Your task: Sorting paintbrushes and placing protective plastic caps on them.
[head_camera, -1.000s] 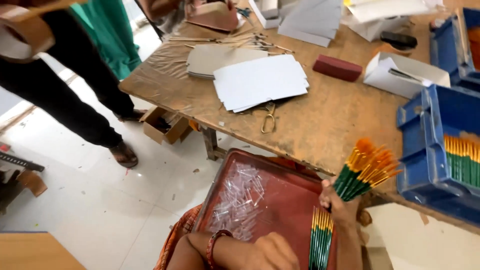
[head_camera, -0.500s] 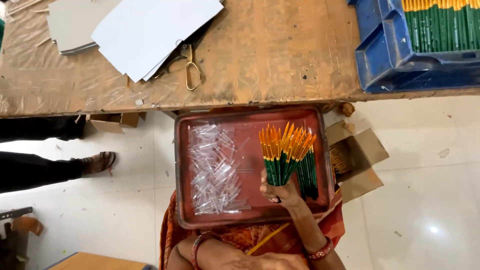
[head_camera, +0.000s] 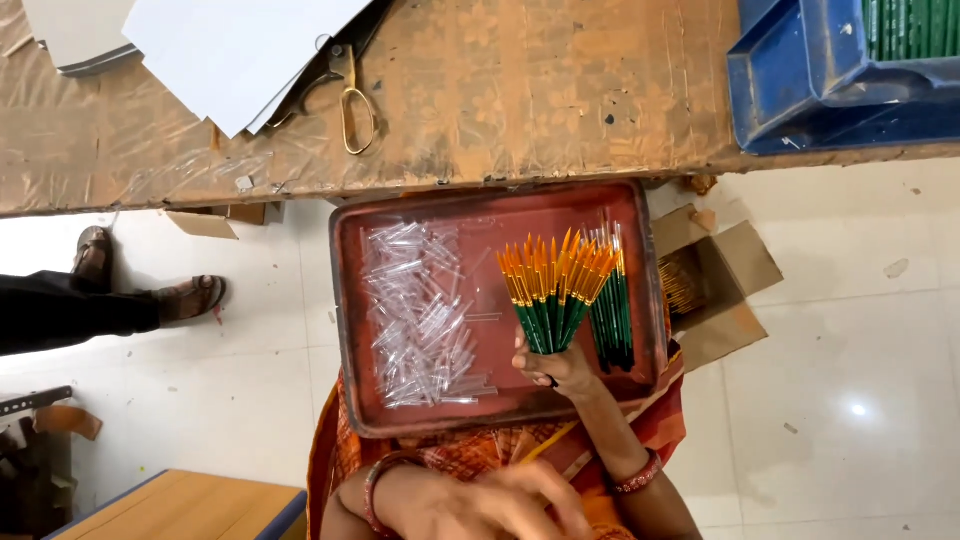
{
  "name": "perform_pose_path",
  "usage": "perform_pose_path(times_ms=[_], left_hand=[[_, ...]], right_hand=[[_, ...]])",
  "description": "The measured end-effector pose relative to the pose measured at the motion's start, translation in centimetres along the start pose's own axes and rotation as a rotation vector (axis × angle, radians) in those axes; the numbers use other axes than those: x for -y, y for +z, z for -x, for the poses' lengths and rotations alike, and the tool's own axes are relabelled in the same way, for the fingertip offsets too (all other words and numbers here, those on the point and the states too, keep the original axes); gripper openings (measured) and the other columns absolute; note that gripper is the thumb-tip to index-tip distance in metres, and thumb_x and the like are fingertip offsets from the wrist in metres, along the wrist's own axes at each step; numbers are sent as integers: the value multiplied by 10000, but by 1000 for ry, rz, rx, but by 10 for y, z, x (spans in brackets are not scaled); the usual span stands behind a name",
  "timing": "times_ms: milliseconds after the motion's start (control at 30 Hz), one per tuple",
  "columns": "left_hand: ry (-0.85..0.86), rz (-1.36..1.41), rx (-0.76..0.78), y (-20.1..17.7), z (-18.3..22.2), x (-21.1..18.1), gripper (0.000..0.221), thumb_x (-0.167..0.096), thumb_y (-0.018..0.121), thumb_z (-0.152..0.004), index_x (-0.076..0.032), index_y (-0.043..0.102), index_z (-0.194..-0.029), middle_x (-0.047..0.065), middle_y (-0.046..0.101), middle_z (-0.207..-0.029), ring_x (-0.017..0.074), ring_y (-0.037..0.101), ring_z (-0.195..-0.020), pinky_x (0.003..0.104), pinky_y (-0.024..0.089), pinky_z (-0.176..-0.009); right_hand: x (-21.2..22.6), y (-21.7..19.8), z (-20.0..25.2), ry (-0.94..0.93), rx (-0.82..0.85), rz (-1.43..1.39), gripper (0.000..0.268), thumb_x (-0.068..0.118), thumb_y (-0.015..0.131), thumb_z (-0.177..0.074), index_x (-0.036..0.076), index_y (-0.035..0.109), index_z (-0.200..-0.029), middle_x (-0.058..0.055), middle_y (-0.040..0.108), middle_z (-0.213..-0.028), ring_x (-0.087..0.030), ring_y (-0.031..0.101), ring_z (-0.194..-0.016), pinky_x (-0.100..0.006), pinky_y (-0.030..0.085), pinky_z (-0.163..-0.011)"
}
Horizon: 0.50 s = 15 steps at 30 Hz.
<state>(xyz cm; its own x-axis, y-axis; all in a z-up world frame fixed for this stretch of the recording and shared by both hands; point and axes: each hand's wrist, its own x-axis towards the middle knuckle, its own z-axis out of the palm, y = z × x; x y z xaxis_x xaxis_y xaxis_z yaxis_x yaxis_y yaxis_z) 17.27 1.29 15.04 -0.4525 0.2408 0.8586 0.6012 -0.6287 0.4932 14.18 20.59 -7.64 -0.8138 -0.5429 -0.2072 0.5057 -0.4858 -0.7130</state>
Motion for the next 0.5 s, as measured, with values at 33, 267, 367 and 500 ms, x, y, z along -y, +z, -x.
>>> perform_pose_path(times_ms=[33,267,367,500], left_hand=[[4,13,5,-16,-13,8,271,-193,518,-1059,-148,582,-799,64,717,-1193,277,667,-1138,510,499,-967],[-666,-750,-613,-74,-11,85,908,-482,911,-729,-108,492,-1442,80,599,-1279,196,621,-1145,388,573,-976],[-860,-683,-166,-84,37,118,1171,-295,960,-606,65,398,-1568,271,460,-1521,349,443,-1377,542,396,-1029],[-1055,-248,-128,-64,35,128,765,-353,924,-764,-22,607,-1376,148,699,-1270,228,662,-1181,426,558,-1015]], right_hand=[[2,0,0,20,-5,-8,228,20,767,-901,47,600,-1054,-18,590,-695,-53,467,-468,-235,347,-391],[15,3,-4,-35,-13,96,232,8,793,-847,44,621,-999,5,583,-679,-53,489,-475,-222,372,-388],[3,-13,-5,-26,-7,125,226,27,810,-842,39,639,-989,3,563,-621,-60,495,-459,-220,371,-379],[-2,-21,-2,81,58,85,205,44,826,-873,-1,657,-980,-23,583,-656,-74,505,-489,-237,384,-396]])
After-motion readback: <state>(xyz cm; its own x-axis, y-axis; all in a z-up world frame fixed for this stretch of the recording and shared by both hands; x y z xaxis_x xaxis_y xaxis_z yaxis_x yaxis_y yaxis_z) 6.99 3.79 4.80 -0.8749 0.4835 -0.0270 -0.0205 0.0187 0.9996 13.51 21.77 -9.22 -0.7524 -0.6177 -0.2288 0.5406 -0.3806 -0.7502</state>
